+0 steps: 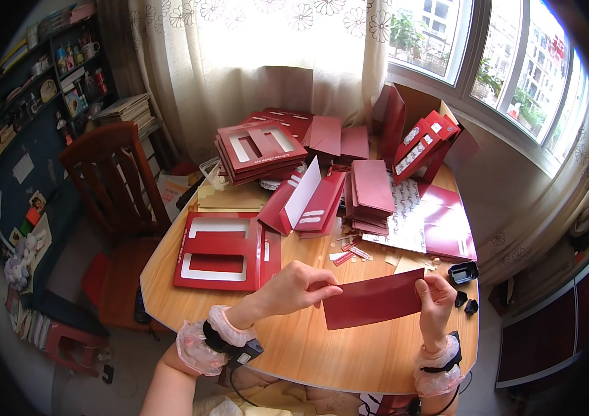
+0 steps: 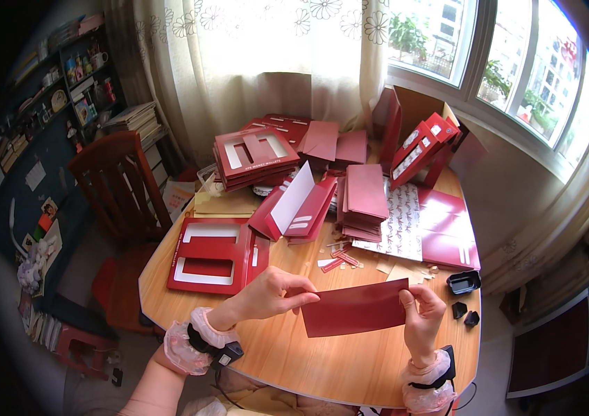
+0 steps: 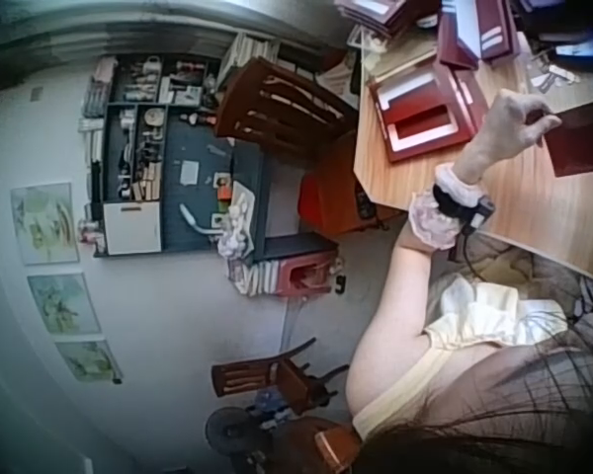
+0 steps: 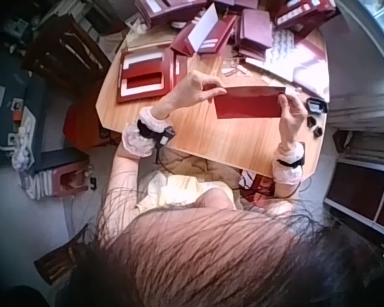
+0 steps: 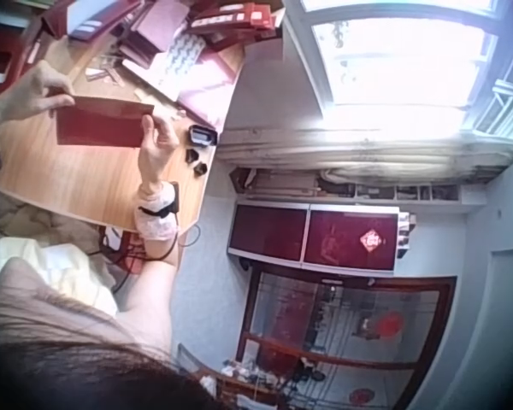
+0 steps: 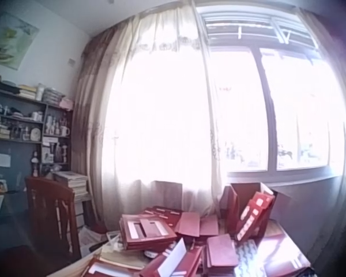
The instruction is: Assembling and organizing red wallet packaging and inserts on a table.
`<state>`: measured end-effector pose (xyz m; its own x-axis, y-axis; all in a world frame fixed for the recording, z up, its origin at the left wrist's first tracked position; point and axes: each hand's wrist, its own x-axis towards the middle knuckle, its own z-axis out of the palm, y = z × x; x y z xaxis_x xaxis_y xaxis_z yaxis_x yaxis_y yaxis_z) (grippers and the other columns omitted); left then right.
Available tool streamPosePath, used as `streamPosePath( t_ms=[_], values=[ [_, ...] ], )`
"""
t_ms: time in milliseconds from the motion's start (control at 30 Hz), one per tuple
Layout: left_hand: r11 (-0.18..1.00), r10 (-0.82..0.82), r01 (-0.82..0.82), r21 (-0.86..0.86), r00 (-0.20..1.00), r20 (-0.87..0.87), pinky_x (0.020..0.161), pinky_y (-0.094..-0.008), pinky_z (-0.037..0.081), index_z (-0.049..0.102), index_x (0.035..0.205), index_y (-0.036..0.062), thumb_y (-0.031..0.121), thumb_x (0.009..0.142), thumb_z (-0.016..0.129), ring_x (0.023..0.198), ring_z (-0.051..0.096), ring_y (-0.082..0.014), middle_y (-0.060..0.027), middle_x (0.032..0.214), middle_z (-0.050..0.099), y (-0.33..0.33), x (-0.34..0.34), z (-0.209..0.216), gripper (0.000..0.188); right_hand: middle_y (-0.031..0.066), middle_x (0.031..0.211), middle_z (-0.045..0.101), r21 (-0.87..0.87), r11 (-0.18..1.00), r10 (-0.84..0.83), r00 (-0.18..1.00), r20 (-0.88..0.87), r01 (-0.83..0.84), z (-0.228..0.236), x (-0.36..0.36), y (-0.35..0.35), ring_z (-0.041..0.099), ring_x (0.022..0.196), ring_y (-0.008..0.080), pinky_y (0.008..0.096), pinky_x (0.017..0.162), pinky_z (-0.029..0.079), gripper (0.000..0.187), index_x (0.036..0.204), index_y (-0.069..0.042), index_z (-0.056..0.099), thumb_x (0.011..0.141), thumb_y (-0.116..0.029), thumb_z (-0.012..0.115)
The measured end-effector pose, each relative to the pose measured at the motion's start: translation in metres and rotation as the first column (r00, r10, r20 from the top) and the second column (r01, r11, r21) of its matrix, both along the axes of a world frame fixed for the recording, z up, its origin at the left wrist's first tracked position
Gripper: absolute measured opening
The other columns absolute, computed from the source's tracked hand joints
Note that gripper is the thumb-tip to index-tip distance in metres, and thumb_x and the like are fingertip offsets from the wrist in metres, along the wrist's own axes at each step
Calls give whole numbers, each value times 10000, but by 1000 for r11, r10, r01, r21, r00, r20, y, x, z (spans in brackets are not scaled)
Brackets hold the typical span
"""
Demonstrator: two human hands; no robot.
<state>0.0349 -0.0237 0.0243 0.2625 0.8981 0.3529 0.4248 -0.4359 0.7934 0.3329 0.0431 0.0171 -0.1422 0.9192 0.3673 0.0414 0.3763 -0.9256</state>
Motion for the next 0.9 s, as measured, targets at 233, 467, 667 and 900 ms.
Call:
streamPosePath(
  t_ms=[233, 467, 667, 900],
  values=[
    [987, 139, -149, 59, 979, 146, 545, -242, 534, 731, 959, 8, 127, 947, 723, 634, 723, -123, -66, 689, 710, 0, 5, 0, 120, 8, 742, 626, 58, 996, -57, 992, -111, 64, -2, 8, 11, 565, 676, 62, 214, 621, 432, 154, 913, -5, 630, 1027, -108, 615],
    [785, 464, -328, 526, 873, -149, 508, -319, 522, 718, 952, 42, 128, 892, 753, 584, 684, -213, -95, 720, 698, 7, -4, -7, 111, 16, 743, 622, 4, 999, 34, 997, -76, -34, -2, -5, 2, 580, 671, 73, 213, 619, 433, 137, 922, 0, 650, 1018, -93, 621],
    [744, 608, -359, 563, 712, -351, 490, -353, 503, 630, 829, 68, 140, 896, 724, 579, 661, -248, -86, 657, 638, 11, -10, -10, 137, 18, 736, 620, 31, 999, 19, 997, -68, -17, 1, -4, 0, 581, 664, 76, 219, 613, 435, 134, 923, -2, 649, 1017, -93, 620],
    [710, 679, -423, 563, 623, -388, 529, -365, 521, 606, 814, 79, 138, 856, 743, 621, 680, -251, -76, 695, 653, 15, -15, -8, 155, 12, 752, 623, -3, 998, 62, 994, -95, -62, 2, -5, -4, 585, 677, 74, 215, 625, 442, 118, 934, 7, 654, 1009, -82, 633]
  ],
)
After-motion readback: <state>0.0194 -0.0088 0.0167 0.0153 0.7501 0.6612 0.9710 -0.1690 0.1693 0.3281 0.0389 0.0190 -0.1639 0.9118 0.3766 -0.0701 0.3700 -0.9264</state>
